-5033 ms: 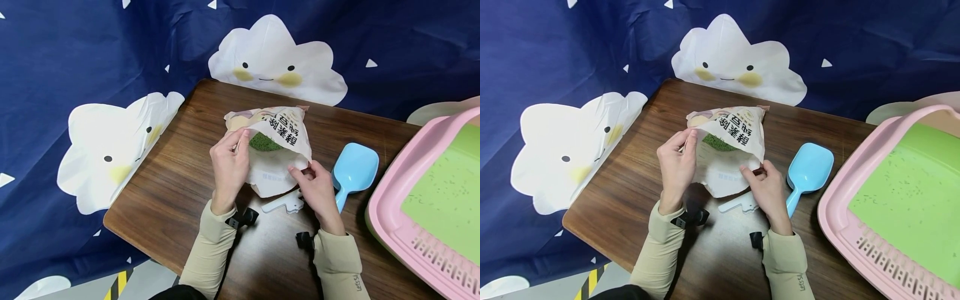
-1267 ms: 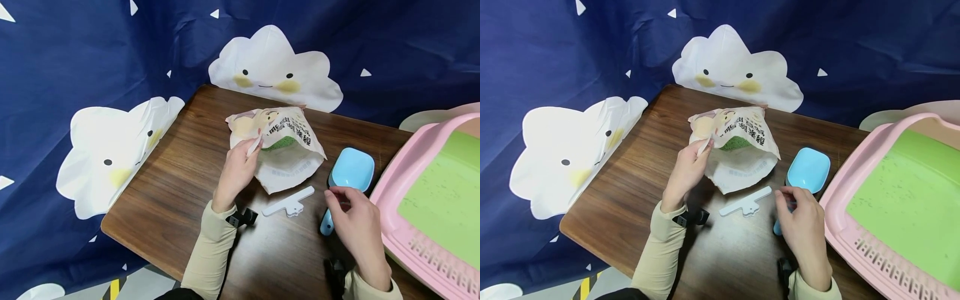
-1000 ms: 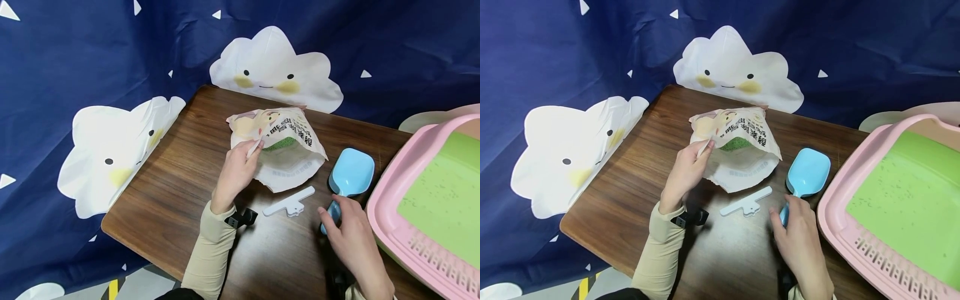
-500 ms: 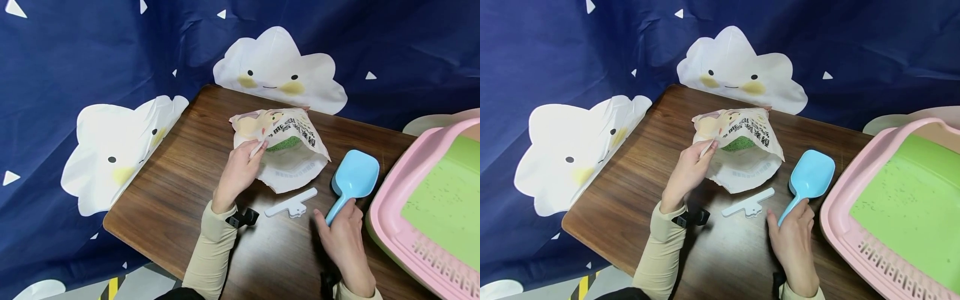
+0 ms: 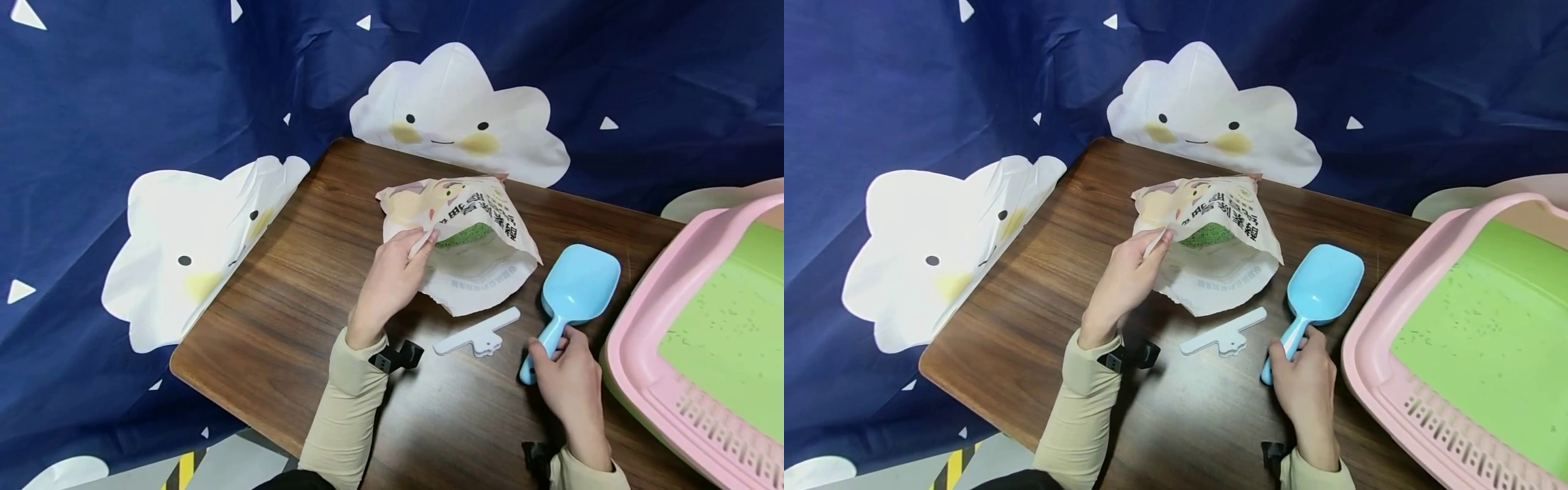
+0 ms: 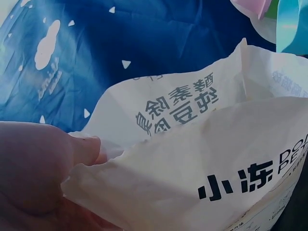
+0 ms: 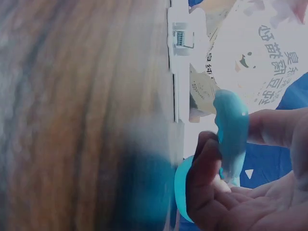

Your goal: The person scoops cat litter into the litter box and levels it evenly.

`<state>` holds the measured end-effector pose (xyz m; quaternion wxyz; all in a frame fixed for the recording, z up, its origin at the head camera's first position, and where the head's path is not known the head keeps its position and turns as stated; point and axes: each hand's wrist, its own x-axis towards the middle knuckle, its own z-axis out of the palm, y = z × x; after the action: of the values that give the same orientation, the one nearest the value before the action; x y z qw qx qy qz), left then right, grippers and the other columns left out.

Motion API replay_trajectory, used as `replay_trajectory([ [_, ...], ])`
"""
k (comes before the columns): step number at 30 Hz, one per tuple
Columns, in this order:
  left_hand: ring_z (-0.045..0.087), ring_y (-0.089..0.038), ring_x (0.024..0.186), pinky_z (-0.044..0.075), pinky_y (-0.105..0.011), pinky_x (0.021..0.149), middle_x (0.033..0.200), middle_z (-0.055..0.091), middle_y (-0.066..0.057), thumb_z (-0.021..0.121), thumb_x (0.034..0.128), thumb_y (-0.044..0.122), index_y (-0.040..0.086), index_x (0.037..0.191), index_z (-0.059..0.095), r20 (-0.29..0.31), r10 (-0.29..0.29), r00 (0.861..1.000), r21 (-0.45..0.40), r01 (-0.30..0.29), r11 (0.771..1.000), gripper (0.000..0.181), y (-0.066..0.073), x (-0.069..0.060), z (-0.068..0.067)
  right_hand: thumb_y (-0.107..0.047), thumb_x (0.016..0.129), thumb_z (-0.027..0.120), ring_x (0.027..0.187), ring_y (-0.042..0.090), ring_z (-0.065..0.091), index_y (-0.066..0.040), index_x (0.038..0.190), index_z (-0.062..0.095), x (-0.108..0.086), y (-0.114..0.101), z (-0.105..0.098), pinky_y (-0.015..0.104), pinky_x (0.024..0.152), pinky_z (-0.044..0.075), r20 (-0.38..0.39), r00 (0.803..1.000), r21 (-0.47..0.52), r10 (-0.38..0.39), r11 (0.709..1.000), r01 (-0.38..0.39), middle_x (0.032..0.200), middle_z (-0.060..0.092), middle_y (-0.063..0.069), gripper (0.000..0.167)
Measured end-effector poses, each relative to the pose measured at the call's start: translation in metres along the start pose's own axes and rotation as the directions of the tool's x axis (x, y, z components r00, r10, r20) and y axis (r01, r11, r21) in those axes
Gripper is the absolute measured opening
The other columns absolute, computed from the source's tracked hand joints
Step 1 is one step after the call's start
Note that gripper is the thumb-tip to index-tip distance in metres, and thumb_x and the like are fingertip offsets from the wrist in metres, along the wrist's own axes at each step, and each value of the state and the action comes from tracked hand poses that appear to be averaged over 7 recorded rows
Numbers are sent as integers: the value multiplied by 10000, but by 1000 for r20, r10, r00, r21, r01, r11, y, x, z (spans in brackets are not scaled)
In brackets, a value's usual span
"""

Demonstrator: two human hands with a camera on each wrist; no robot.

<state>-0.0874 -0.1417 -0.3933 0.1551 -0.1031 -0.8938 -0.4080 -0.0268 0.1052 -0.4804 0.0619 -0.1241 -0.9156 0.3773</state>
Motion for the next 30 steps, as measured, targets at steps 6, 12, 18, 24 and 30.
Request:
replay_trajectory([
  [6, 505, -152, 851, 452, -311, 795, 921, 599, -14, 444, 1032, 332, 122, 752, 545, 2, -4, 1000, -7, 4, 1000, 364, 0, 0, 0, -200, 857, 663, 629, -101, 443, 6, 1350, 451, 3, -1, 1, 129, 565, 364, -45, 998, 147, 52, 988, -45, 989, 652, 120, 575],
  [12, 512, -153, 858, 456, -310, 809, 932, 606, -17, 439, 1034, 317, 118, 777, 557, 2, 2, 1000, -9, -2, 1000, 346, 0, 1, 1, -157, 877, 662, 710, -166, 525, -20, 1442, 340, 5, -5, 3, 67, 598, 440, -11, 992, 354, 126, 928, -114, 1012, 610, -40, 665],
  [18, 527, -154, 869, 465, -319, 822, 968, 623, -19, 438, 1034, 321, 117, 792, 575, 7, -5, 1000, -7, 5, 1000, 346, 1, 1, 1, -93, 905, 629, 584, 5, 632, -37, 1438, 307, 7, -11, 0, 225, 448, 499, 109, 982, 565, 157, 803, -191, 962, 616, -70, 626],
  [24, 516, -157, 853, 458, -312, 801, 936, 611, -25, 431, 1036, 328, 80, 773, 561, 12, 1, 1000, 0, -1, 1000, 384, 0, 1, 2, -68, 933, 593, 546, 81, 632, -12, 1352, 381, 7, -17, -1, 261, 382, 472, 102, 985, 709, 142, 684, -172, 892, 655, -13, 473],
  [30, 516, -160, 846, 460, -321, 807, 914, 602, -29, 434, 1036, 318, 114, 740, 514, 6, 7, 1000, 9, -7, 1000, 369, 0, 1, 1, -53, 949, 567, 541, 82, 626, 2, 1357, 431, 8, -33, -2, 238, 363, 455, -72, 995, 786, 72, 618, 12, 962, 622, 43, 433],
])
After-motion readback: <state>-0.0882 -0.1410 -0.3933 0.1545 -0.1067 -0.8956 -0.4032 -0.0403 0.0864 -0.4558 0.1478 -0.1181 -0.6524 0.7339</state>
